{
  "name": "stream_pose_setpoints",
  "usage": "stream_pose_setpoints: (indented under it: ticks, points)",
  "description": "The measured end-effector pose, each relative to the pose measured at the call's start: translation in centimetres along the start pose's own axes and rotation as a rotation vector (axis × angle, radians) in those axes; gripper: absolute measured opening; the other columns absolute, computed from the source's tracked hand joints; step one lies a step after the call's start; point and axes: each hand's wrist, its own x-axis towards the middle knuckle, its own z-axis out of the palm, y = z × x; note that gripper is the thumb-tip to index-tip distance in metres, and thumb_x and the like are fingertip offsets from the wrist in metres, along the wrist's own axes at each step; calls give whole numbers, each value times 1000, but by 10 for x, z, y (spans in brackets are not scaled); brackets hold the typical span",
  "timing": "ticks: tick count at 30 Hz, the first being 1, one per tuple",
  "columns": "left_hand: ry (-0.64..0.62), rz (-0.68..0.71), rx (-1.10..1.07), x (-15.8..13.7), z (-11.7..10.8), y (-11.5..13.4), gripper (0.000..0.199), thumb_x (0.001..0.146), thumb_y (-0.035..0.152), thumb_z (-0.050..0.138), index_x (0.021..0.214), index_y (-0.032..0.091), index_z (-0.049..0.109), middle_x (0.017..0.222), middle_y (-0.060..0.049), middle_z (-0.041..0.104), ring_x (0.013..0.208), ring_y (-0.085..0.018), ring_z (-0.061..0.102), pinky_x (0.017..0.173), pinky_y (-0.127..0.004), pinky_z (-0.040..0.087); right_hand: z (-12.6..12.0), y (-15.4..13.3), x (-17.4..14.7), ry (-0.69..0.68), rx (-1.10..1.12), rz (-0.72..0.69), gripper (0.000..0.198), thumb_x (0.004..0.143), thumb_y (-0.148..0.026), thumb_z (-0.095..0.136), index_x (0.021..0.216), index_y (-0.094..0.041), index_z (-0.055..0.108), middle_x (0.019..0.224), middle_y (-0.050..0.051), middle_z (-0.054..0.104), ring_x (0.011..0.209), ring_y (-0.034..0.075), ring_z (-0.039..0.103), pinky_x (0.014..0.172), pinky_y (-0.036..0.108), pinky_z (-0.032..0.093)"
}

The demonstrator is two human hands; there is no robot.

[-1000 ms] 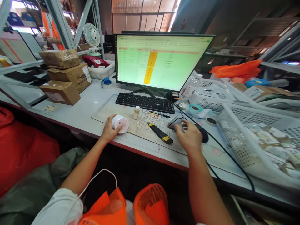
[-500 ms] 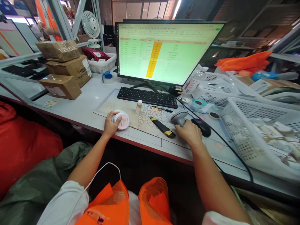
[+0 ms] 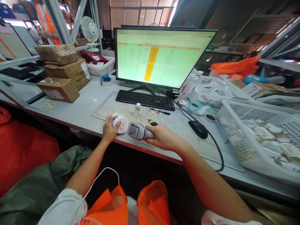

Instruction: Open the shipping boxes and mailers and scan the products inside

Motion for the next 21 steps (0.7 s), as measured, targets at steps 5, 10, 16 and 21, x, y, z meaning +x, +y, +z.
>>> stream_pose_setpoints:
  ticks: [5, 10, 16, 21]
  points:
    - [-17, -78, 22, 9, 2, -6, 28, 97, 37, 56, 119, 21, 62, 116, -10, 66, 114, -27, 62, 103, -42, 48, 8, 83, -16, 225, 41, 339, 28, 86, -44, 60, 95, -19, 67, 85, 8, 71, 76, 23, 62, 66, 29, 39]
    - [-67, -130, 317, 53, -8, -6, 25, 93, 30, 61, 113, 17, 68, 134, -18, 58, 131, -38, 50, 114, -55, 39, 11, 133, -43, 316, -52, 571, 34, 85, -51, 59, 90, -18, 68, 81, 10, 69, 75, 25, 61, 65, 32, 38]
    - [-267, 203, 338, 101, 24, 59, 38, 95, 39, 63, 126, 18, 65, 130, -13, 63, 123, -32, 53, 109, -44, 43, -1, 123, -46, 301, 65, 454, 35, 83, -52, 60, 89, -19, 70, 84, 7, 71, 78, 24, 62, 68, 31, 41]
    - [-528, 83, 417, 124, 73, 75, 35, 89, 38, 71, 120, 22, 70, 118, -14, 63, 103, -32, 63, 88, -40, 50, -6, 104, -43, 283, 124, 331, 32, 82, -49, 61, 87, -19, 70, 77, 5, 69, 73, 22, 61, 66, 31, 41]
